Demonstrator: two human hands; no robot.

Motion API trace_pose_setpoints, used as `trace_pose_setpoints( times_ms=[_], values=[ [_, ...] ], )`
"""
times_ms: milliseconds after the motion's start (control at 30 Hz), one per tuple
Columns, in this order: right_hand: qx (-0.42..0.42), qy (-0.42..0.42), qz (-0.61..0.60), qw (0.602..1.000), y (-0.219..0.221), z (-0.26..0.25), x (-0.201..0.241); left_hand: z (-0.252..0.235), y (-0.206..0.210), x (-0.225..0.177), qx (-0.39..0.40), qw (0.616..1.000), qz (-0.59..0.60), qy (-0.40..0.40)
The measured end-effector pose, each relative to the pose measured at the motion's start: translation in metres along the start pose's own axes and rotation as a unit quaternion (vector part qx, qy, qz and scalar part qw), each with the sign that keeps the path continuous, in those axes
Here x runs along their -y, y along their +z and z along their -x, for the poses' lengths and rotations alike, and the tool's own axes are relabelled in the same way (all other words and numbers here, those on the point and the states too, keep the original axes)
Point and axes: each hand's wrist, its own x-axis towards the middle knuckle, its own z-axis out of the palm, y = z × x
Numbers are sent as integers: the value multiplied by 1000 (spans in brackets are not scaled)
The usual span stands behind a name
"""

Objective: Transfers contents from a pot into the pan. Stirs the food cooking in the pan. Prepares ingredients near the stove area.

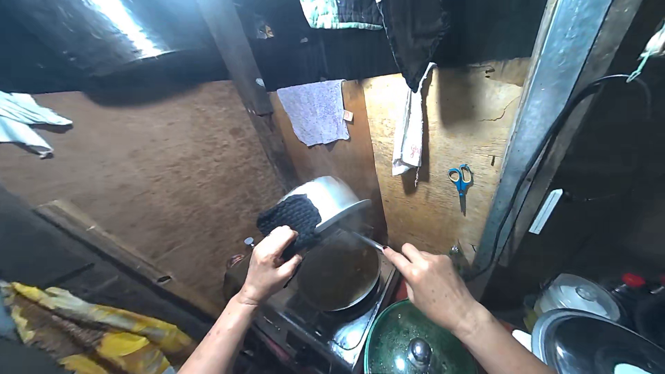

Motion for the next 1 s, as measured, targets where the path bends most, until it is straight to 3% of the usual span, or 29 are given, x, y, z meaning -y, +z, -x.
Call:
trace_pose_setpoints(
  times_ms=[367, 567, 733, 900, 1000],
  values=[
    [12, -17, 1, 1000, 2, 25, -1, 1, -1, 3, -33, 999, -4, -39],
    [-17, 47, -3, 999, 3, 28, -9, 4, -5, 8, -36, 998, -11, -50],
    [46, 25, -26, 998, 5, 42, 0, 4, -3, 11, -45, 997, -10, -56],
    [-40, 75, -40, 996, 18, 30, -2, 5, -1, 12, -34, 999, -5, -42],
    [-43, 77, -20, 996, 34, 23, -7, 4, 2, 7, -26, 999, -3, -24]
  ],
)
